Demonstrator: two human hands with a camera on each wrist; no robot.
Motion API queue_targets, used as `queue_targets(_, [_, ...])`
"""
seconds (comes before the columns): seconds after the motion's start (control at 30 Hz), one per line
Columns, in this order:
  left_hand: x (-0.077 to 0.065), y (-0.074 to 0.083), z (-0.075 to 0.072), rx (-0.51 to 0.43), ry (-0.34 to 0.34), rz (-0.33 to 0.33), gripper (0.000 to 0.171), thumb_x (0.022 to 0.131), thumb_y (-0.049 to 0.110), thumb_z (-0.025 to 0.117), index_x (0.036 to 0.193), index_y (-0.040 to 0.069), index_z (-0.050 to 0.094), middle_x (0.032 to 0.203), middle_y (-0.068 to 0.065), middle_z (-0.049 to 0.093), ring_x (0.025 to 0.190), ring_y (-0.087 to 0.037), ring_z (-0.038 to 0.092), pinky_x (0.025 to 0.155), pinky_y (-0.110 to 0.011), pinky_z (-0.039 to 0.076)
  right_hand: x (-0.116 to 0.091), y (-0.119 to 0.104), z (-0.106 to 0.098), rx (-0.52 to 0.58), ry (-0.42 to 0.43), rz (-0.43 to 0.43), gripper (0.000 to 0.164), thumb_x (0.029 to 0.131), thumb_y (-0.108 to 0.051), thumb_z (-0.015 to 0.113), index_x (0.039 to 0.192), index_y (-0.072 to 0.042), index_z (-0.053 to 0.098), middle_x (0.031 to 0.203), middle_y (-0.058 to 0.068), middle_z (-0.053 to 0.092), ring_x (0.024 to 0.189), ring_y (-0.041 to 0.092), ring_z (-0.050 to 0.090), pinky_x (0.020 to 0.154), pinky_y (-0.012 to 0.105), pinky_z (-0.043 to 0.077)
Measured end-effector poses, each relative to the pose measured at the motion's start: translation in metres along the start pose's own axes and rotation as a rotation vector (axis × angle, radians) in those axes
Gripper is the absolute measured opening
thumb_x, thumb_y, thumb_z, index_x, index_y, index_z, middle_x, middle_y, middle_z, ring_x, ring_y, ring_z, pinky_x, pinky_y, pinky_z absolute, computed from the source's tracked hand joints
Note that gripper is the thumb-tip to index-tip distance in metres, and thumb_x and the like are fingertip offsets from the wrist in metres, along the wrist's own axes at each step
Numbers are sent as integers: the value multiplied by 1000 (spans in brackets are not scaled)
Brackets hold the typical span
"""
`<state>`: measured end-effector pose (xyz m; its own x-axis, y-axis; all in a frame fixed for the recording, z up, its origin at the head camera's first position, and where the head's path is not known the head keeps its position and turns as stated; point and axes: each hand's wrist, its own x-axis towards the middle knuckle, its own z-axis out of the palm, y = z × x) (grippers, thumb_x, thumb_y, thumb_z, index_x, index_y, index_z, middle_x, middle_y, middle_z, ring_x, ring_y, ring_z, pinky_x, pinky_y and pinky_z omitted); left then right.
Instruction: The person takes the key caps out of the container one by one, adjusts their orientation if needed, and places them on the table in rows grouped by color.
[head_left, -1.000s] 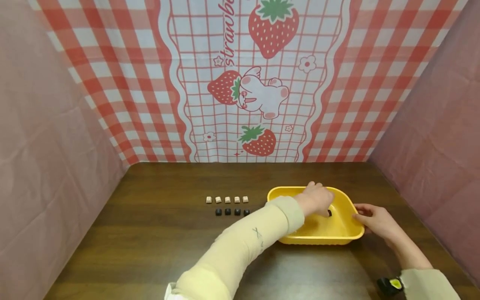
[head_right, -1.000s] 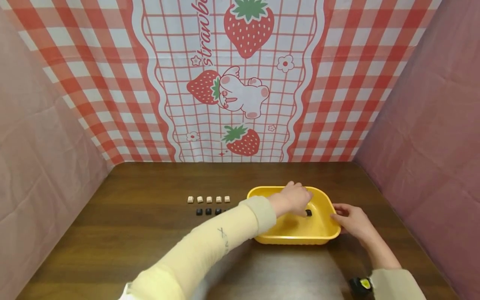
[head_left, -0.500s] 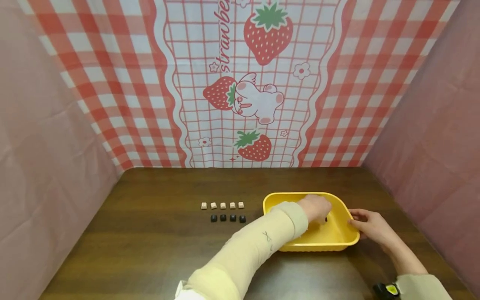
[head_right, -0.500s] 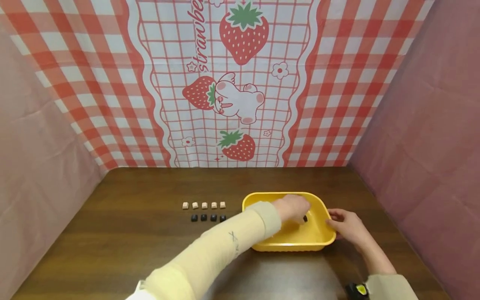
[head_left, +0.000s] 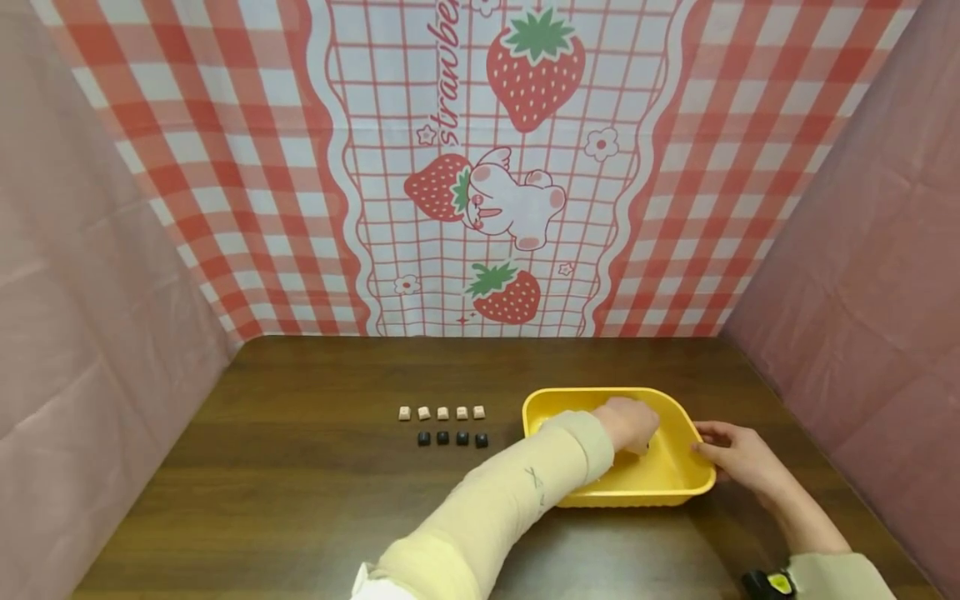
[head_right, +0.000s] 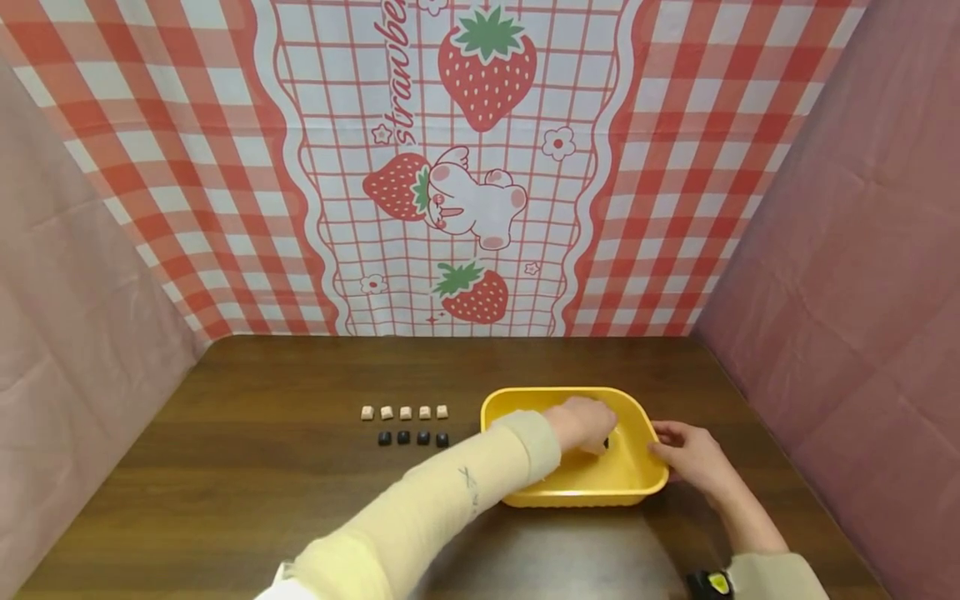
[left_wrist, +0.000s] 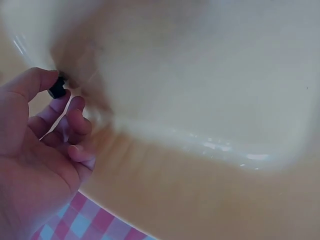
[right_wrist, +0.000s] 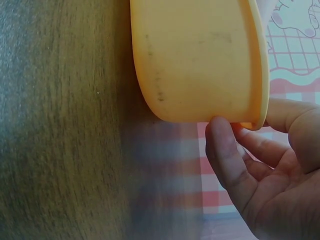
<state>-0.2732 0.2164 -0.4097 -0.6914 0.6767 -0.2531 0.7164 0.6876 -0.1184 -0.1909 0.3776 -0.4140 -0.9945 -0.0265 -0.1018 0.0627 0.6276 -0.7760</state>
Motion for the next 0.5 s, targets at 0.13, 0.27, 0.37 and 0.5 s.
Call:
queue_targets(0.13, [-5,-2,-4,-5,-5,3,6,89,31,59,88,26,57,86,11,56,73,-5,51,62,-21,45,0,-2,1,-6,-9,0,53,91,-14,58,130,18,40,109,29,59,74,14,63,62,32,55])
queue_targets(0.27, [-11,-7,-11,-5,3,18,3,89,29,59,90,26,57,86,10,55,74,-6,50,62,-21,44,1,-3,1,-30,-11,-7,54,92,-15,58,130,18,40,109,29,59,74,13,62,61,31,54])
queue_targets(0.37, [-16,-10,-17,-6,1,31,3,89,28,58,90,26,56,86,10,54,75,-6,49,64,-21,43,1,-3,0,-52,-7,-9,54,92,-16,57,130,18,40,110,30,59,74,13,62,61,30,54])
queue_targets(0.5, [-25,-14,-25,34,11,50,6,90,30,57,86,26,53,85,11,52,77,-5,49,66,-24,44,0,-2,-1,-53,-9,2,55,92,-17,57,130,18,39,111,30,59,74,12,62,61,31,54])
